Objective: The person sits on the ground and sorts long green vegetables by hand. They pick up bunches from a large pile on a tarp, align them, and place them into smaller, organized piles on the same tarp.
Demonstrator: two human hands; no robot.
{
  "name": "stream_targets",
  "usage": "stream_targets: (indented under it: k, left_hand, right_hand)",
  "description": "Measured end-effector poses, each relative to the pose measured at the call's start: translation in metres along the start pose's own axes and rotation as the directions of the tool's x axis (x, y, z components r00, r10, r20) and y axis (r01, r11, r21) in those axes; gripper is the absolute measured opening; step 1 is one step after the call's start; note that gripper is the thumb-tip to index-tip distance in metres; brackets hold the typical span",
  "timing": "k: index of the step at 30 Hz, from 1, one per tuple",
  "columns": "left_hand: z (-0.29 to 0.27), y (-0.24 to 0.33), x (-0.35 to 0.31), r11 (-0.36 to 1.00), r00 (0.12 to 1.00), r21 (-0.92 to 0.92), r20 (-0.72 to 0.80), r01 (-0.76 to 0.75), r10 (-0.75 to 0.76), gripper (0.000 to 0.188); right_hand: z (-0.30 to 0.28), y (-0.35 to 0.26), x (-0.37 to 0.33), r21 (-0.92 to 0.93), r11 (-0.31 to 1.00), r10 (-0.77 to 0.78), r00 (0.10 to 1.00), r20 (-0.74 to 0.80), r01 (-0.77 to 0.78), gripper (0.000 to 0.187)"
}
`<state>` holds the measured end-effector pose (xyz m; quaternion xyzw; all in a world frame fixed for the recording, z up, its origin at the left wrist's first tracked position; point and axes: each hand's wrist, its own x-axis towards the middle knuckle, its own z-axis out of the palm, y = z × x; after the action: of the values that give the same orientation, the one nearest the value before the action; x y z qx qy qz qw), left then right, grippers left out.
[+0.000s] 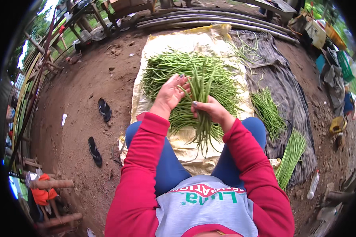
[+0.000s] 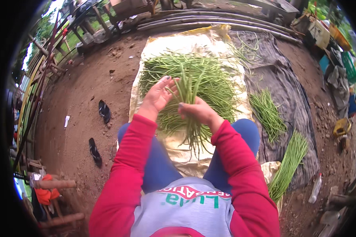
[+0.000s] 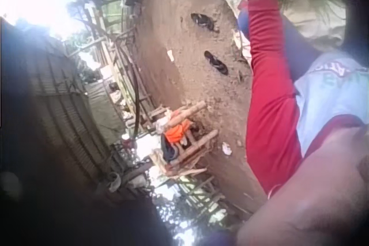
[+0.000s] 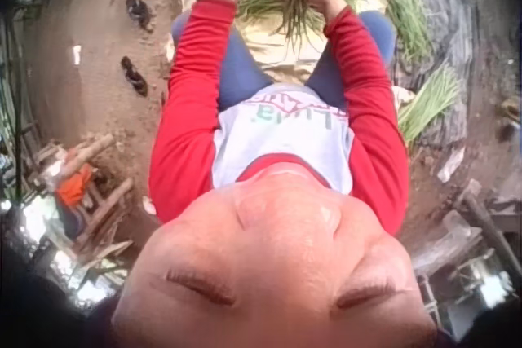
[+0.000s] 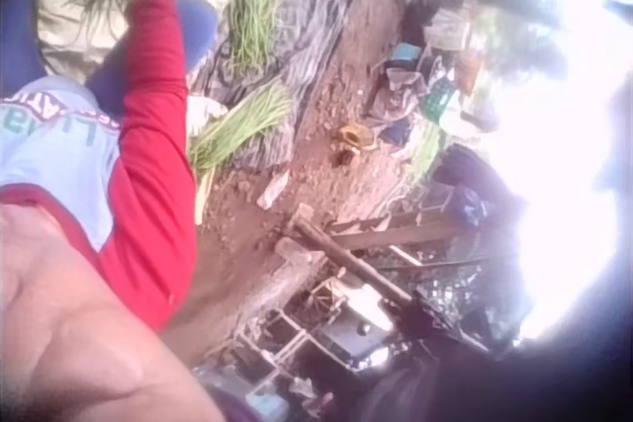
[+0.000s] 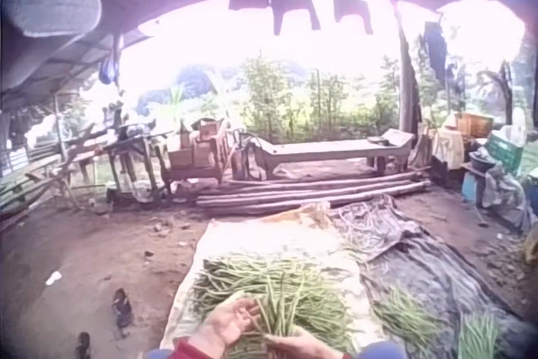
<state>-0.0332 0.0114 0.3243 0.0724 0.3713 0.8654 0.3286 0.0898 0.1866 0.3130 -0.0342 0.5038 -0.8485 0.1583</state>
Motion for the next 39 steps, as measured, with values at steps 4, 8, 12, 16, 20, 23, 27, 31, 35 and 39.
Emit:
stream_targets:
  k: [4, 8, 12, 16, 20, 23, 27, 31, 35, 39]
  left_hand:
    - [0.007, -0.011, -0.004, 0.936, 0.983, -0.308, -0.018, 0.171, -0.185, 0.036]
    - [0.005, -0.023, -0.004, 0.956, 0.995, -0.289, -0.061, 0.056, -0.077, 0.034]
    - [0.009, -0.034, 0.000, 0.994, 0.997, -0.094, -0.069, -0.050, 0.043, 0.028]
    - [0.015, -0.031, -0.005, 0.995, 0.968, 0.101, -0.251, 0.000, 0.025, 0.025]
    - [0.019, -0.047, -0.007, 0.989, 0.997, 0.145, -0.077, 0.008, 0.003, 0.022]
    - [0.027, -0.057, -0.006, 0.988, 0.979, 0.144, -0.185, -0.055, 0.082, 0.018]
    - [0.021, -0.051, -0.002, 0.988, 0.967, 0.147, -0.241, -0.048, 0.082, 0.019]
    - [0.028, -0.049, 0.001, 0.992, 0.955, 0.109, -0.284, -0.057, 0.086, 0.017]
    - [0.035, -0.052, 0.004, 0.988, 0.913, 0.093, -0.380, -0.124, 0.151, 0.017]
    - [0.027, -0.054, 0.004, 0.910, 0.941, 0.414, -0.297, -0.028, 0.164, 0.015]
  right_hand:
    - [-0.008, 0.001, 0.001, 0.031, 0.999, 0.032, 0.994, -0.108, -0.029, 0.029]
    - [0.001, 0.000, 0.009, -0.026, 1.000, 0.015, 0.993, -0.119, -0.018, 0.027]
    - [-0.003, 0.016, 0.020, -0.016, 0.994, -0.107, 0.958, -0.265, 0.106, 0.029]
    - [-0.002, 0.011, 0.023, -0.070, 0.990, -0.135, 0.939, -0.316, 0.119, 0.027]
    - [-0.008, 0.013, 0.028, -0.168, 0.954, -0.294, 0.896, -0.332, 0.250, 0.028]
    - [-0.005, 0.016, 0.032, -0.163, 0.937, -0.347, 0.873, -0.344, 0.308, 0.030]
    - [-0.004, 0.011, 0.028, -0.124, 0.947, -0.320, 0.907, -0.274, 0.297, 0.035]
    - [-0.009, 0.009, 0.029, -0.028, 0.950, -0.300, 0.890, -0.342, 0.309, 0.034]
    - [-0.014, 0.009, 0.025, -0.063, 0.962, -0.265, 0.851, -0.453, 0.266, 0.026]
    - [-0.025, 0.011, 0.027, -0.049, 0.958, -0.267, 0.818, -0.509, 0.282, 0.023]
